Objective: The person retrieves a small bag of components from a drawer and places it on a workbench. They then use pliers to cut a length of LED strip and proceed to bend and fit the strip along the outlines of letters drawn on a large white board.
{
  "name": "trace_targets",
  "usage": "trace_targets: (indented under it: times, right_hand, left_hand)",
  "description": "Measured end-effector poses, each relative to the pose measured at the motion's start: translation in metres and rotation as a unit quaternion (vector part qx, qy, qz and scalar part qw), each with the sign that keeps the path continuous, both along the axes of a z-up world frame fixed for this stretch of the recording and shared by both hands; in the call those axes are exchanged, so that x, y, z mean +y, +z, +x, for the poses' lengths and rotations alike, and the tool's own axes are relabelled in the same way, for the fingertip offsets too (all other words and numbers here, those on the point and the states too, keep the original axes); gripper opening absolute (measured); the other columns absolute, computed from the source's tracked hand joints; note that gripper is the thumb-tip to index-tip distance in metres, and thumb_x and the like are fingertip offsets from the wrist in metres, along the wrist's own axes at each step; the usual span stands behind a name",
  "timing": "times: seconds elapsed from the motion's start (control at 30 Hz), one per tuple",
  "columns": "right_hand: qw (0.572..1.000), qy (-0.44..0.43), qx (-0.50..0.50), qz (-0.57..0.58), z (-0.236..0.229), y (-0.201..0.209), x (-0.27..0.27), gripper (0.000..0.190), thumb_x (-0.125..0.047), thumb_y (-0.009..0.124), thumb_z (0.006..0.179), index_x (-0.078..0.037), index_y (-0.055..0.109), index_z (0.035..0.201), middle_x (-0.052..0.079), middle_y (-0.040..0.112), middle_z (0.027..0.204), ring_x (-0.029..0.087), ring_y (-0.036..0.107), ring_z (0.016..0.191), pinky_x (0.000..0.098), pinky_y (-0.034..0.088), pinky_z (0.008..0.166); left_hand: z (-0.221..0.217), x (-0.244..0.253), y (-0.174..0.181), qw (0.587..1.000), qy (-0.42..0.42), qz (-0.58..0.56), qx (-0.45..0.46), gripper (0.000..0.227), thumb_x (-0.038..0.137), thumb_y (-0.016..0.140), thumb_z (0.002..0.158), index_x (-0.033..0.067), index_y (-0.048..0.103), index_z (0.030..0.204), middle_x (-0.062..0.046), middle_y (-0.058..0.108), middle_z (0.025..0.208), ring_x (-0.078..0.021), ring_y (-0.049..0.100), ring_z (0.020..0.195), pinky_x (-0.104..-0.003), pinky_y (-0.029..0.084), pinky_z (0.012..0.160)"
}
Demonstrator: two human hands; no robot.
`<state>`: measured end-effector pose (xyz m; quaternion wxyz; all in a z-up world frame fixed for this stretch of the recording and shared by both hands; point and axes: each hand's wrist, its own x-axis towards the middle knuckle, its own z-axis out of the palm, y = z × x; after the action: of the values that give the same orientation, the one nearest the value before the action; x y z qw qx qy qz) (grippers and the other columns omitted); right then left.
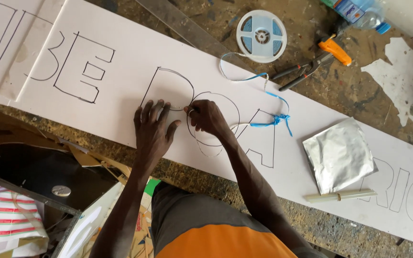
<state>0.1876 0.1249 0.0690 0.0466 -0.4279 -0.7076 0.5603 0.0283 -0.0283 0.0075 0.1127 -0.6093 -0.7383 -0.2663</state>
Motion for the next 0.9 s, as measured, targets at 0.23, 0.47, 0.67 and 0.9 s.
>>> trace_targets:
  times: [0.23, 0.47, 0.67, 0.9]
  right_hand:
    - [1.000, -0.019, -0.002, 0.014, 0.003, -0.004, -0.009, 0.019, -0.004, 0.065, 0.104, 0.005, 0.079, 0.113, 0.019, 0.077, 0.069, 0.022, 0.078, 0.054, 0.0294, 0.066, 0.047]
    - [0.999, -0.029, -0.012, 0.020, -0.001, 0.005, -0.010, 0.017, -0.002, 0.067, 0.103, 0.005, 0.079, 0.112, 0.018, 0.077, 0.069, 0.021, 0.078, 0.054, 0.0278, 0.065, 0.045]
    - [0.999, -0.021, -0.012, 0.026, 0.002, -0.002, -0.013, 0.016, -0.005, 0.067, 0.105, 0.007, 0.079, 0.109, 0.019, 0.076, 0.068, 0.021, 0.077, 0.054, 0.0288, 0.064, 0.045]
    - [0.999, -0.034, 0.017, 0.016, 0.023, -0.015, -0.001, 0.018, -0.008, 0.070, 0.106, 0.005, 0.080, 0.113, 0.021, 0.078, 0.074, 0.024, 0.079, 0.059, 0.0321, 0.067, 0.051]
  left_hand:
    - [0.000, -0.014, -0.001, 1.000, -0.011, -0.007, 0.005, 0.064, 0.060, 0.068, 0.115, 0.0068, 0.075, 0.151, -0.014, 0.069, 0.151, -0.0373, 0.064, 0.145, -0.061, 0.043, 0.125]
    - [0.000, -0.009, 0.002, 0.999, -0.013, -0.008, 0.037, 0.069, 0.064, 0.069, 0.112, 0.0072, 0.076, 0.151, -0.015, 0.066, 0.152, -0.0385, 0.060, 0.147, -0.063, 0.042, 0.126]
    - [0.001, -0.012, -0.002, 0.999, -0.029, -0.010, 0.025, 0.066, 0.062, 0.069, 0.113, 0.0115, 0.074, 0.155, -0.016, 0.062, 0.155, -0.0421, 0.057, 0.150, -0.069, 0.040, 0.125]
    - [0.006, -0.008, -0.005, 1.000, -0.022, -0.019, 0.012, 0.060, 0.053, 0.073, 0.112, 0.0094, 0.074, 0.154, -0.017, 0.059, 0.158, -0.0446, 0.053, 0.153, -0.073, 0.038, 0.125]
